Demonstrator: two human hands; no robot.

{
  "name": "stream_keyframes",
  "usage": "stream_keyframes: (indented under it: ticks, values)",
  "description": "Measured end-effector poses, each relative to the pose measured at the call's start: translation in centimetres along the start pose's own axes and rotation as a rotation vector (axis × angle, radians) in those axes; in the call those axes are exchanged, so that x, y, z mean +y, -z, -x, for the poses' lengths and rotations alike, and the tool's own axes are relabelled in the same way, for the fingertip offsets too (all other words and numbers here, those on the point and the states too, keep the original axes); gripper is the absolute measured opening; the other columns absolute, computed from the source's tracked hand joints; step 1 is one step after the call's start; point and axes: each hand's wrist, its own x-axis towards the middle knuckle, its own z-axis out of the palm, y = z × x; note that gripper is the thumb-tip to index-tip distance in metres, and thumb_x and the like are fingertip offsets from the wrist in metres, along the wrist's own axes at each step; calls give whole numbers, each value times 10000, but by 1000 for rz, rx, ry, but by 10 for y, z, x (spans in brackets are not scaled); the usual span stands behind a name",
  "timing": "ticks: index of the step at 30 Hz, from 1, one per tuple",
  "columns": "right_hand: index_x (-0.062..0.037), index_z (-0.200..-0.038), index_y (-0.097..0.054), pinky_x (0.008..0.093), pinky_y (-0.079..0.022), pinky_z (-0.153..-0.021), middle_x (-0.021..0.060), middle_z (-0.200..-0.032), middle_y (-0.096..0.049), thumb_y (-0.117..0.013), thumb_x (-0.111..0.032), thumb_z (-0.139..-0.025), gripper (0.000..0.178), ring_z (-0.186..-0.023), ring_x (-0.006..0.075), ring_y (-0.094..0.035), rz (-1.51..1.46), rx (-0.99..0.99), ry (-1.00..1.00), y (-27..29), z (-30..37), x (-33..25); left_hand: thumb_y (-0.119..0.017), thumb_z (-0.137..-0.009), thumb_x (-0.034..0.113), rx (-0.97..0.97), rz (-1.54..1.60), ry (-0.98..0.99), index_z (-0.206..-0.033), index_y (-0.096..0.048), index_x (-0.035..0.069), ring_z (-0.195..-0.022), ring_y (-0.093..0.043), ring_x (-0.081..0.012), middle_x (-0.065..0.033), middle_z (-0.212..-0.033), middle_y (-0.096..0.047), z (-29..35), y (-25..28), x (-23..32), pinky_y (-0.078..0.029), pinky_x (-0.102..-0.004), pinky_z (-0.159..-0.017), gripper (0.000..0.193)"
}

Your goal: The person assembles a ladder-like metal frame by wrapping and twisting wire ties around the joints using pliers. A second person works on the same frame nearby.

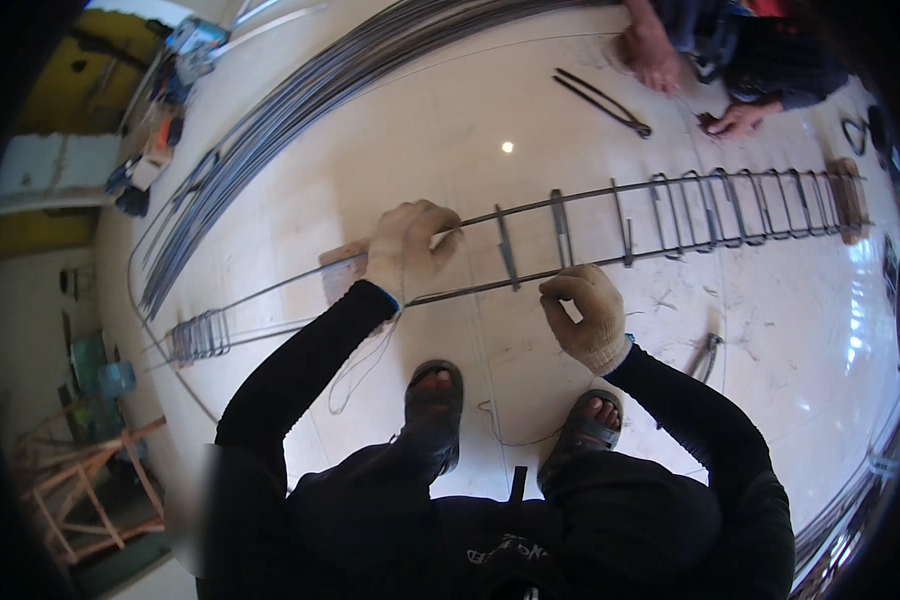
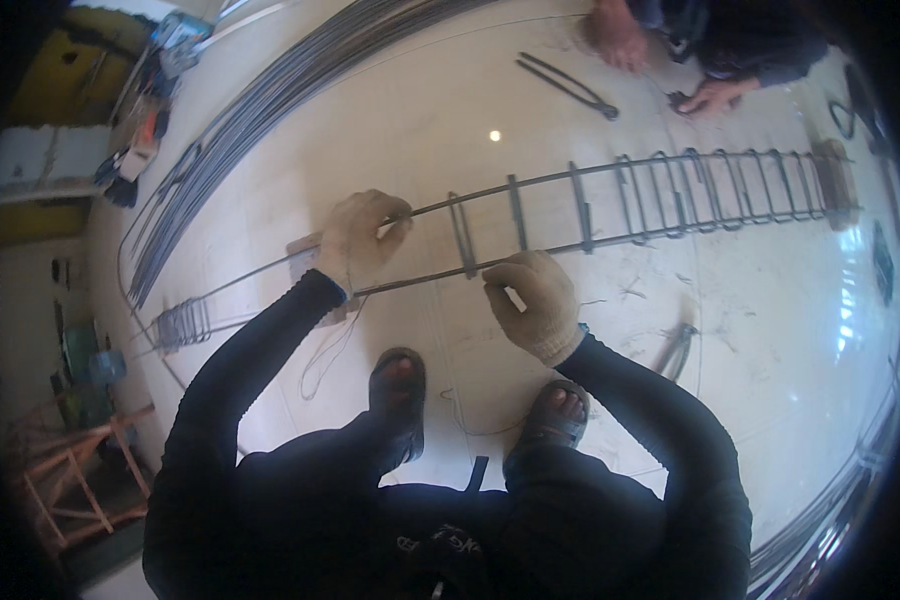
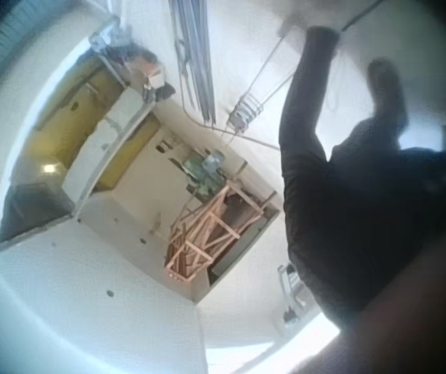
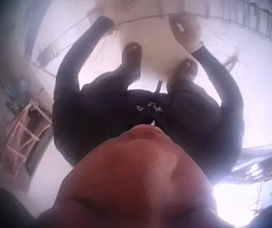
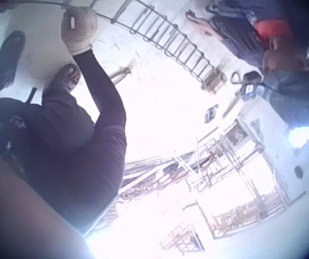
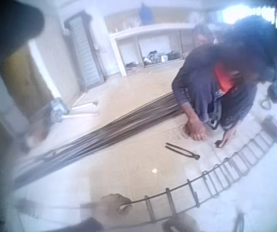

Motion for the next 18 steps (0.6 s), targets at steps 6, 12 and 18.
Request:
stream_keyframes:
  ticks: [6, 12, 18]
  values:
    - [-51, -1225, -709, 451, -570, -872, 161, -1093, -718, -721, 43, -840, 397, -999, 376, -703, -121, -134, -15, -39, -39, -50, -727, -928, 224, -254, 38, -7, -1030, -761, 106, -993, -695, -316, -84, -1035, -745, 46, 40, 42, -545, -469, -889, 160]
    - [-6, -1475, -574, 426, -581, -996, 213, -1291, -690, -598, 52, -874, 604, -1133, 351, -703, -235, -531, -148, -42, -58, -49, -751, -908, 200, -416, 322, -225, -1009, -774, 116, -1024, -702, -317, -94, -1041, -738, 67, 59, 65, -555, -454, -917, 133]
    - [36, -1566, -485, 359, -600, -922, 181, -1259, -725, -594, -142, -998, 605, -1097, 230, -724, -567, -814, -579, -18, -49, -43, -792, -863, 187, -507, 441, -259, -1016, -800, 126, -1043, -702, -301, -77, -1080, -750, 69, 61, 60, -558, -438, -944, 164]
